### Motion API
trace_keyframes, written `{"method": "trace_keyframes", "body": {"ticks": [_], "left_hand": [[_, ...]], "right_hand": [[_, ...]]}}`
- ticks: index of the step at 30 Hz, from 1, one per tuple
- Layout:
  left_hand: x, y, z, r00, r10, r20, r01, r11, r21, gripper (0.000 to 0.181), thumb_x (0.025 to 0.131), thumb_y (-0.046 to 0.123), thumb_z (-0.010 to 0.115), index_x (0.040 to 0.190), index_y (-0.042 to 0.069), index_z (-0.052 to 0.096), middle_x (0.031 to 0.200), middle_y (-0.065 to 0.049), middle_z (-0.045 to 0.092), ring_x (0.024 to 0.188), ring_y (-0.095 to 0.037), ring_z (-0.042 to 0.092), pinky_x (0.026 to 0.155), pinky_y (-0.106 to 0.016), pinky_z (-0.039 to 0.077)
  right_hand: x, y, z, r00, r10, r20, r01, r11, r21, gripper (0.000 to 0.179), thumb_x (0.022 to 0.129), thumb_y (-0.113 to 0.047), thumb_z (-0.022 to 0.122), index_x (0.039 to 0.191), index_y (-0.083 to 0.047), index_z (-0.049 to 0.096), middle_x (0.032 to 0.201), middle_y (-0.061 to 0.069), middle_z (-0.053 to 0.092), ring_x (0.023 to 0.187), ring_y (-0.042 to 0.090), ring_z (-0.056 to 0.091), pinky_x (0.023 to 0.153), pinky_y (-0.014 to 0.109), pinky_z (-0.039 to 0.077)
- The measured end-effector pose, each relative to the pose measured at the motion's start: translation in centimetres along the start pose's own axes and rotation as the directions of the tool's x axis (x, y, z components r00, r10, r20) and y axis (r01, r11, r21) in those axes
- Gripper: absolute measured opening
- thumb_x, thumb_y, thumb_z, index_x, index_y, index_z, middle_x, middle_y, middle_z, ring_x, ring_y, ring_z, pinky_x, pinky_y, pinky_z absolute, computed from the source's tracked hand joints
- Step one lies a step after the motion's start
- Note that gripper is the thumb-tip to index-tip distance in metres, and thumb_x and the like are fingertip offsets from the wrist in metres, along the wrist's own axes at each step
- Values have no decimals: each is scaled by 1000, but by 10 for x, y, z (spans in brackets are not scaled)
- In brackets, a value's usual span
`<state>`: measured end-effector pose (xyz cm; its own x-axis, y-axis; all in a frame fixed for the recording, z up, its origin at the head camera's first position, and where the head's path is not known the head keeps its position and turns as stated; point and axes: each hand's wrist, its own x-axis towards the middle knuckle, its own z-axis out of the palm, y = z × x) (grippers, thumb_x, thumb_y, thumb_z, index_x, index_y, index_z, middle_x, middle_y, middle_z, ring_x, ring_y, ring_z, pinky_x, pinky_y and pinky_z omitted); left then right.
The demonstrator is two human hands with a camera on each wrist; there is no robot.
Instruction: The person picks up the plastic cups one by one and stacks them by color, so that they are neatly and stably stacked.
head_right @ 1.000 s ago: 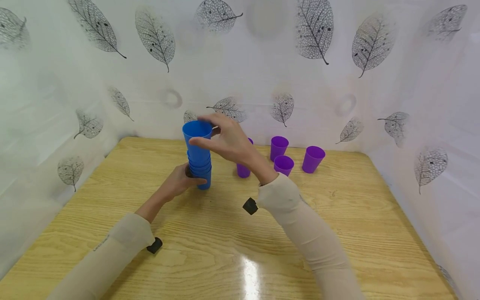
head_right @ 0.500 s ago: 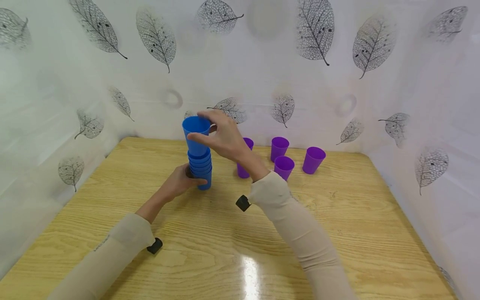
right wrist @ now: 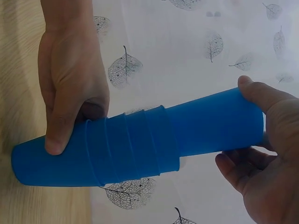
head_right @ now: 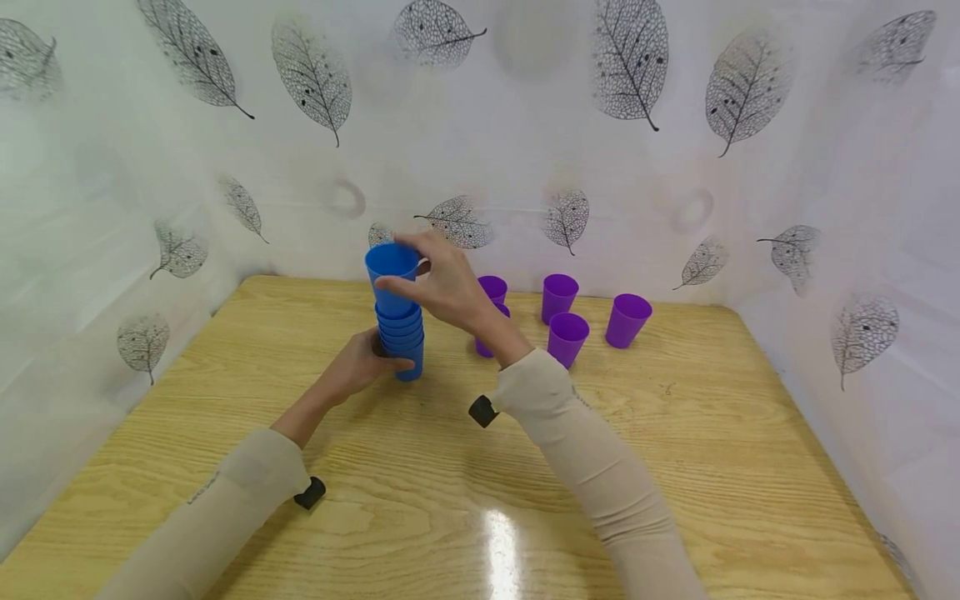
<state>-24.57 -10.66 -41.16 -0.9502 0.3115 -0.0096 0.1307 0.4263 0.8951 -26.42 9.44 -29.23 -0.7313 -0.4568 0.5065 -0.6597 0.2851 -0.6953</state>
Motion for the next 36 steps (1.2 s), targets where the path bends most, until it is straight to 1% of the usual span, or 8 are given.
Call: {"method": "trace_keyframes", "body": {"ticks": [7, 11, 16, 21, 27, 30, 33, 36], "left_hand": [[2, 0, 1, 1000, -21, -14, 22, 999, 33, 76, 92, 21, 80, 152, -4, 40, 145, -26, 55, 133, -41, 54, 114, -57, 40], [1, 1, 2, 1000, -25, -7, 25, 999, 26, 77, 93, 20, 80, 153, -2, 38, 148, -25, 52, 136, -41, 51, 115, -58, 39], [0, 1, 2, 1000, -11, -14, 11, 1000, 15, 77, 92, 19, 80, 153, -3, 38, 148, -27, 52, 136, -42, 51, 115, -58, 38], [0, 1, 3, 1000, -16, -19, 16, 1000, 10, 77, 92, 18, 80, 153, -5, 39, 148, -27, 52, 136, -42, 51, 115, -58, 38], [-1, 1, 3, 999, -34, -20, 34, 999, 7, 77, 93, 18, 79, 153, -5, 38, 149, -28, 50, 138, -43, 49, 115, -58, 38], [-2, 2, 3, 1000, -27, -12, 27, 1000, -5, 76, 93, 16, 79, 154, -5, 38, 149, -27, 50, 138, -43, 49, 115, -58, 39], [-4, 4, 4, 1000, -22, -8, 21, 1000, -11, 76, 92, 14, 79, 154, -5, 38, 149, -27, 51, 137, -43, 50, 115, -57, 39], [-3, 4, 5, 1000, -27, -9, 27, 1000, -10, 77, 93, 15, 78, 154, -6, 36, 149, -28, 50, 138, -43, 49, 115, -58, 39]], "right_hand": [[-10, 10, 0, 1000, -11, 7, 11, 1000, -11, 56, 91, -13, 81, 140, 3, 58, 135, 19, 60, 119, 29, 59, 100, 40, 54], [-21, 17, -4, 1000, -25, -13, 24, 1000, -10, 51, 94, -11, 78, 139, 3, 60, 132, 19, 62, 117, 29, 60, 98, 40, 55], [-38, 23, -11, 998, -39, -47, 39, 999, 5, 46, 95, -7, 75, 137, 5, 60, 126, 19, 65, 115, 29, 63, 96, 38, 56], [-62, 26, -24, 998, 46, -34, -46, 999, 21, 45, 97, -9, 73, 139, 2, 60, 125, 15, 65, 110, 29, 65, 96, 37, 56], [-90, 31, -40, 988, 152, -28, -151, 988, 22, 45, 98, -13, 73, 140, -3, 61, 130, 15, 64, 111, 31, 66, 95, 45, 56], [-103, 35, -45, 986, 163, -40, -162, 987, 21, 44, 97, -10, 73, 139, -2, 61, 133, 17, 64, 116, 33, 64, 97, 46, 55], [-115, 39, -50, 988, 147, -43, -146, 989, 20, 42, 96, -6, 73, 137, 0, 62, 131, 21, 64, 115, 36, 64, 97, 45, 55], [-129, 44, -55, 990, 138, -39, -139, 990, -8, 41, 96, -4, 72, 135, 1, 63, 127, 22, 65, 111, 36, 65, 95, 40, 57]]}}
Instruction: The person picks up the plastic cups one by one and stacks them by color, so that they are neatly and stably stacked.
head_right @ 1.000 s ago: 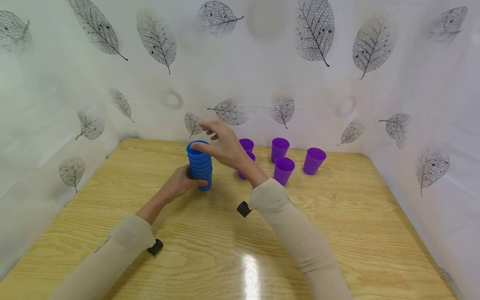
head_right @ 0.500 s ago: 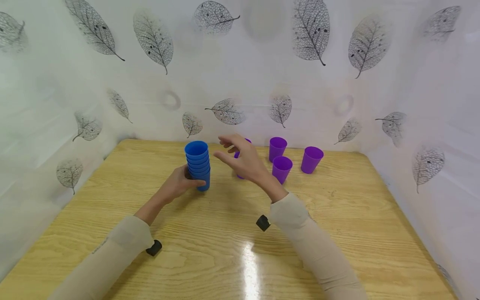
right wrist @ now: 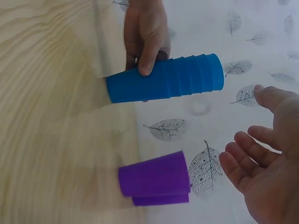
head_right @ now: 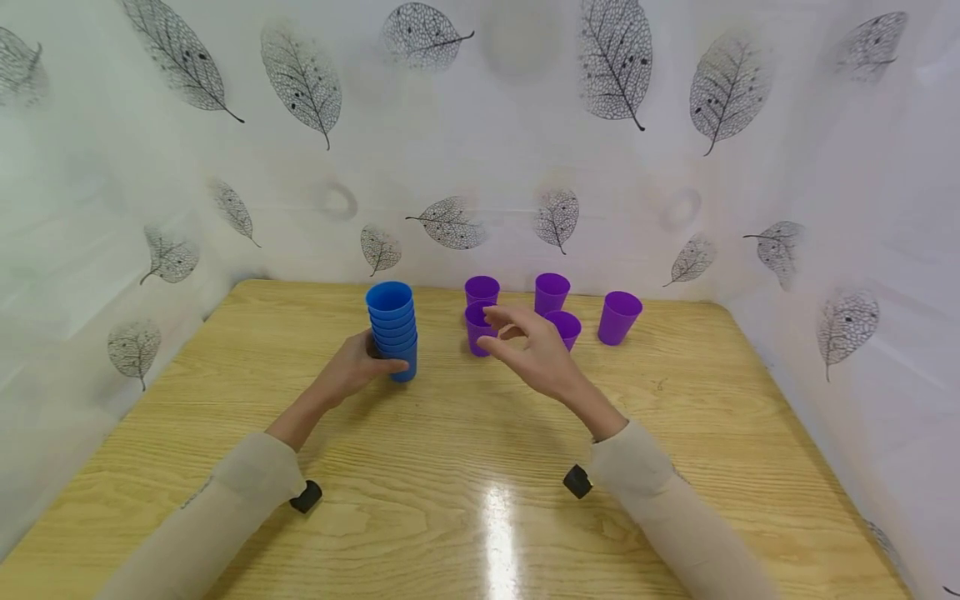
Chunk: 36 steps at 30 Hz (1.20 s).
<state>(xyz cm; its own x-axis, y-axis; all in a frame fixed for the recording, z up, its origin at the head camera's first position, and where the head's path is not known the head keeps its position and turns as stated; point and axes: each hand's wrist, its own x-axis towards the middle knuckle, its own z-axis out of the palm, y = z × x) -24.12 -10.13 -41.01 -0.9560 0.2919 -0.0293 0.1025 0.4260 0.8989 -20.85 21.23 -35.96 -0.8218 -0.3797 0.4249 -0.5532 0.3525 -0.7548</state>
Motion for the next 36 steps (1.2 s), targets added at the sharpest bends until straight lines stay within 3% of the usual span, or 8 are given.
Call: {"method": "trace_keyframes", "body": {"ticks": [5, 10, 17, 25, 32, 36], "left_hand": [[1, 0, 1, 1000, -18, -3, 18, 1000, 13, 79, 94, 16, 77, 155, -6, 34, 151, -28, 48, 139, -44, 47, 116, -58, 38], [0, 1, 1, 1000, -25, -6, 25, 1000, 12, 78, 93, 16, 78, 155, -6, 35, 150, -28, 49, 138, -43, 48, 115, -57, 39], [1, 0, 0, 1000, -21, -7, 21, 1000, 23, 78, 93, 16, 78, 154, -6, 36, 149, -28, 50, 137, -43, 49, 115, -58, 39], [0, 3, 0, 1000, -27, -5, 27, 999, 29, 77, 93, 15, 78, 154, -5, 36, 149, -27, 50, 137, -43, 49, 115, -58, 39], [4, 0, 0, 1000, -25, -3, 25, 999, 20, 77, 94, 15, 77, 155, -6, 35, 150, -28, 49, 139, -43, 48, 116, -58, 38], [7, -1, 0, 999, -30, -12, 30, 999, 13, 78, 94, 16, 77, 155, -6, 34, 151, -28, 48, 139, -43, 47, 116, -58, 36]], "right_hand": [[-22, 12, -11, 999, 49, 6, -49, 998, -33, 40, 97, -4, 72, 135, 3, 63, 125, 19, 67, 105, 34, 68, 91, 26, 57], [-42, 24, -22, 996, 83, 13, -82, 995, -48, 37, 98, -3, 70, 134, 4, 63, 124, 19, 67, 101, 28, 67, 89, 25, 56], [-61, 35, -39, 993, 121, -15, -122, 990, -71, 35, 99, -4, 68, 133, 6, 63, 125, 25, 66, 107, 25, 66, 91, 19, 53], [-76, 43, -55, 988, 139, -74, -146, 984, -98, 34, 99, -2, 68, 131, 8, 63, 117, 27, 68, 100, 4, 64, 88, 14, 52], [-84, 52, -65, 963, 209, -168, -235, 959, -157, 35, 98, -7, 71, 129, 6, 65, 113, 22, 70, 96, -3, 60, 81, 10, 51], [-81, 56, -69, 945, 257, -204, -294, 940, -174, 39, 98, -14, 73, 131, 7, 63, 118, 25, 68, 99, 4, 61, 82, 8, 50]]}}
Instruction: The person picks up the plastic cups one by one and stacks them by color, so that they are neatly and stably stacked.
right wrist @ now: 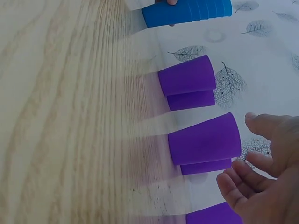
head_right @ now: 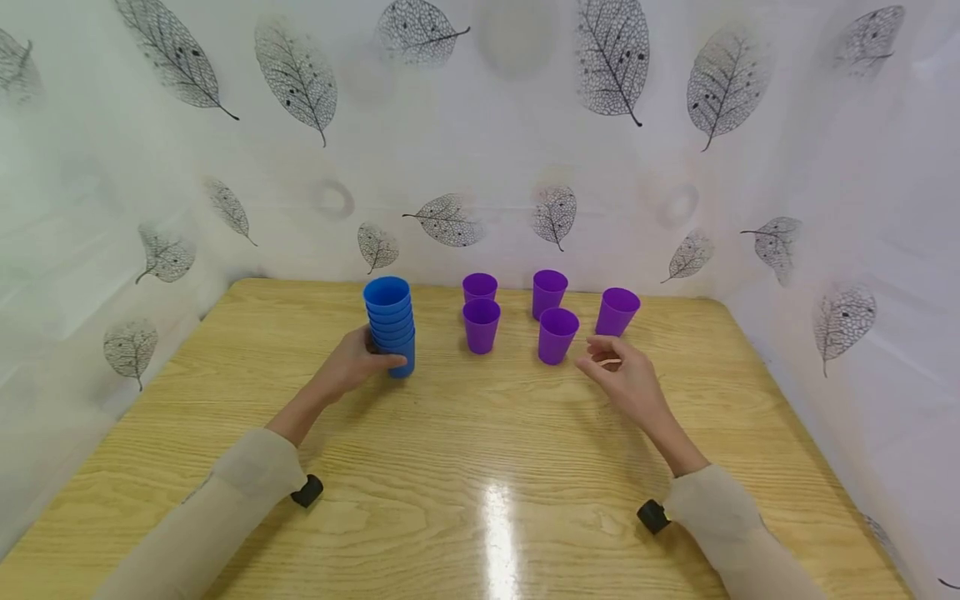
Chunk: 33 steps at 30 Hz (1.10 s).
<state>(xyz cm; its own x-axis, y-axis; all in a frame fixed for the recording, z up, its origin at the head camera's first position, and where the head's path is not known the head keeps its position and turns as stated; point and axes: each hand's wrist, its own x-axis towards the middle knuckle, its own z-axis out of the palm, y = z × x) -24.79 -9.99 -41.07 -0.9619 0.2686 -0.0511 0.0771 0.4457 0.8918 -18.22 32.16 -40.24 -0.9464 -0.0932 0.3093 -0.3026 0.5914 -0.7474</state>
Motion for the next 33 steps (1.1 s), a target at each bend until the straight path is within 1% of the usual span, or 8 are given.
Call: {"method": "trace_keyframes", "body": {"ticks": [5, 8, 11, 13, 18, 20, 28, 33], "left_hand": [[3, 0, 0, 1000, -14, -20, 14, 1000, 0, 79, 93, 17, 78, 155, -6, 35, 151, -28, 47, 140, -43, 46, 117, -57, 36], [5, 1, -1, 1000, -11, -30, 11, 1000, -1, 78, 92, 15, 78, 154, -6, 36, 151, -28, 48, 139, -43, 47, 117, -57, 37], [7, 1, -1, 999, -5, -38, 5, 1000, -12, 77, 92, 13, 78, 154, -6, 36, 151, -28, 48, 139, -43, 47, 117, -56, 37], [9, 1, -1, 999, -7, -44, 6, 1000, -14, 77, 92, 13, 78, 154, -6, 35, 151, -29, 47, 139, -43, 47, 117, -56, 36], [16, -1, -1, 998, -26, -65, 26, 1000, -3, 78, 93, 14, 78, 155, -6, 34, 152, -29, 46, 141, -43, 45, 118, -56, 35], [19, -2, -1, 997, -29, -75, 30, 1000, 8, 79, 93, 15, 78, 155, -6, 33, 152, -29, 46, 141, -43, 45, 118, -56, 35], [28, -2, -3, 995, -24, -97, 27, 999, 26, 79, 94, 17, 76, 155, -7, 32, 152, -29, 45, 141, -44, 45, 118, -57, 35], [31, -2, -5, 992, -28, -120, 30, 999, 15, 77, 95, 17, 75, 155, -6, 33, 152, -30, 46, 139, -44, 46, 117, -57, 36]], "right_hand": [[9, 6, 3, 999, 53, 7, -53, 999, 3, 50, 98, -17, 74, 136, 10, 58, 126, 29, 64, 109, 32, 62, 83, 6, 48], [14, 10, 5, 996, 87, 34, -88, 996, 32, 57, 98, -17, 73, 141, 14, 51, 131, 32, 60, 116, 41, 59, 86, 6, 46], [19, 13, 7, 992, 114, 56, -116, 992, 46, 62, 99, -19, 72, 144, 15, 46, 133, 32, 58, 120, 42, 57, 88, 9, 46], [23, 14, 9, 990, 125, 66, -128, 991, 48, 65, 99, -20, 72, 146, 15, 43, 134, 33, 56, 121, 42, 56, 93, 15, 47], [33, 15, 14, 987, 137, 86, -142, 988, 56, 71, 97, -21, 74, 149, 14, 39, 136, 34, 54, 124, 45, 54, 106, 46, 49], [36, 15, 17, 986, 140, 87, -146, 987, 72, 72, 96, -20, 75, 149, 14, 39, 136, 34, 53, 125, 46, 54, 107, 53, 46], [45, 16, 25, 984, 158, 81, -167, 978, 122, 79, 94, -18, 78, 153, 11, 34, 138, 33, 54, 126, 44, 54, 107, 53, 47], [48, 14, 27, 981, 170, 89, -180, 976, 119, 81, 93, -21, 80, 155, 7, 35, 137, 30, 56, 125, 41, 56, 104, 46, 48]]}}
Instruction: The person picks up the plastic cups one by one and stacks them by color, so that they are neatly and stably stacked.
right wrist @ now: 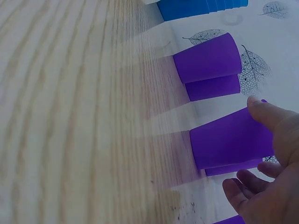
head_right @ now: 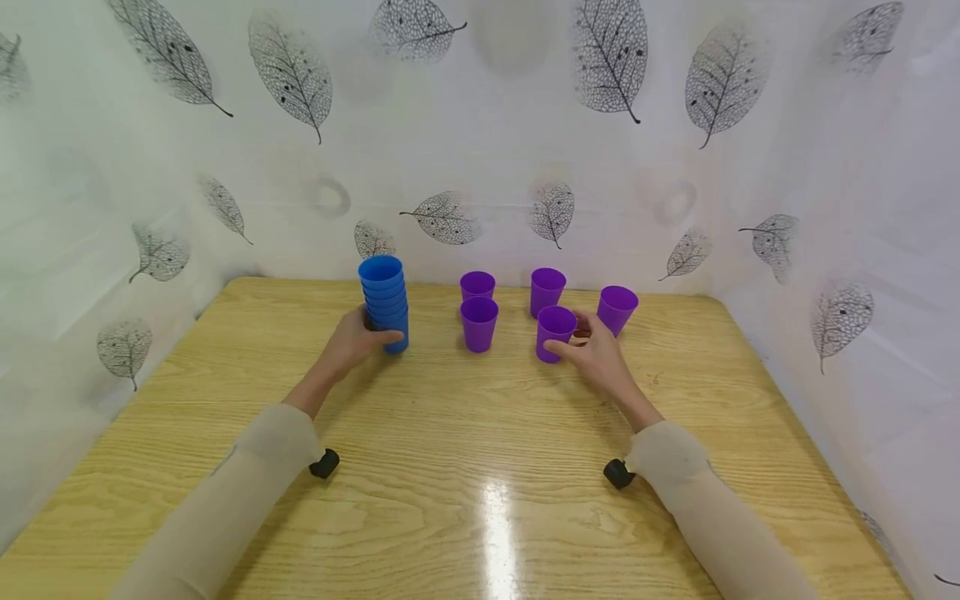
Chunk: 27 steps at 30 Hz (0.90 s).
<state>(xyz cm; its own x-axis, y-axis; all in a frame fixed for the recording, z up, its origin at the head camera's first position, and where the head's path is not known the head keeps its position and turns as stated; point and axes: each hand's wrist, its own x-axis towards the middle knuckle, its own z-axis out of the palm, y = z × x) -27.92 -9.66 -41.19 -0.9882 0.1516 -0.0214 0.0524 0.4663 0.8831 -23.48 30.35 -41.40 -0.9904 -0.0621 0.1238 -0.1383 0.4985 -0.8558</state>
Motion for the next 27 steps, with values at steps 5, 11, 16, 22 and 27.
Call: {"method": "trace_keyframes", "body": {"ticks": [5, 11, 16, 22, 27], "left_hand": [[5, -2, 0, 1000, -4, -26, 3, 1000, -7, 78, 95, 17, 75, 155, -7, 32, 152, -29, 46, 140, -44, 46, 118, -57, 35], [9, -5, 1, 998, -3, -70, 1, 1000, -24, 77, 95, 17, 76, 154, -7, 33, 151, -29, 47, 139, -44, 47, 118, -56, 35], [11, -6, 1, 993, -9, -115, 6, 1000, -25, 75, 96, 19, 75, 153, -7, 34, 150, -29, 48, 138, -43, 48, 117, -56, 37], [14, -12, -5, 983, -15, -185, 13, 1000, -12, 72, 97, 23, 75, 151, -7, 37, 148, -28, 50, 136, -42, 50, 115, -55, 39], [14, -17, -9, 982, -53, -184, 55, 998, 5, 77, 97, 24, 74, 154, -8, 32, 151, -30, 46, 140, -43, 47, 117, -55, 38]], "right_hand": [[-1, -11, 2, 1000, 6, -1, -6, 1000, 0, 75, 94, -16, 78, 152, 9, 37, 137, 32, 56, 126, 43, 54, 102, 38, 47], [-15, -42, 3, 1000, -13, -10, 13, 1000, -5, 66, 95, -11, 75, 146, 14, 42, 132, 34, 57, 122, 44, 55, 96, 29, 49], [-7, -24, 4, 1000, -16, -24, 16, 1000, -20, 64, 96, -15, 75, 145, 13, 44, 131, 33, 59, 120, 43, 57, 98, 35, 50], [2, 0, 5, 999, -19, -34, 18, 999, -48, 66, 95, -24, 77, 145, 8, 48, 129, 29, 62, 119, 39, 59, 103, 46, 49], [-1, -3, 4, 999, -22, -23, 21, 998, -58, 62, 95, -25, 78, 141, 7, 52, 126, 26, 63, 118, 36, 60, 101, 42, 50]]}}
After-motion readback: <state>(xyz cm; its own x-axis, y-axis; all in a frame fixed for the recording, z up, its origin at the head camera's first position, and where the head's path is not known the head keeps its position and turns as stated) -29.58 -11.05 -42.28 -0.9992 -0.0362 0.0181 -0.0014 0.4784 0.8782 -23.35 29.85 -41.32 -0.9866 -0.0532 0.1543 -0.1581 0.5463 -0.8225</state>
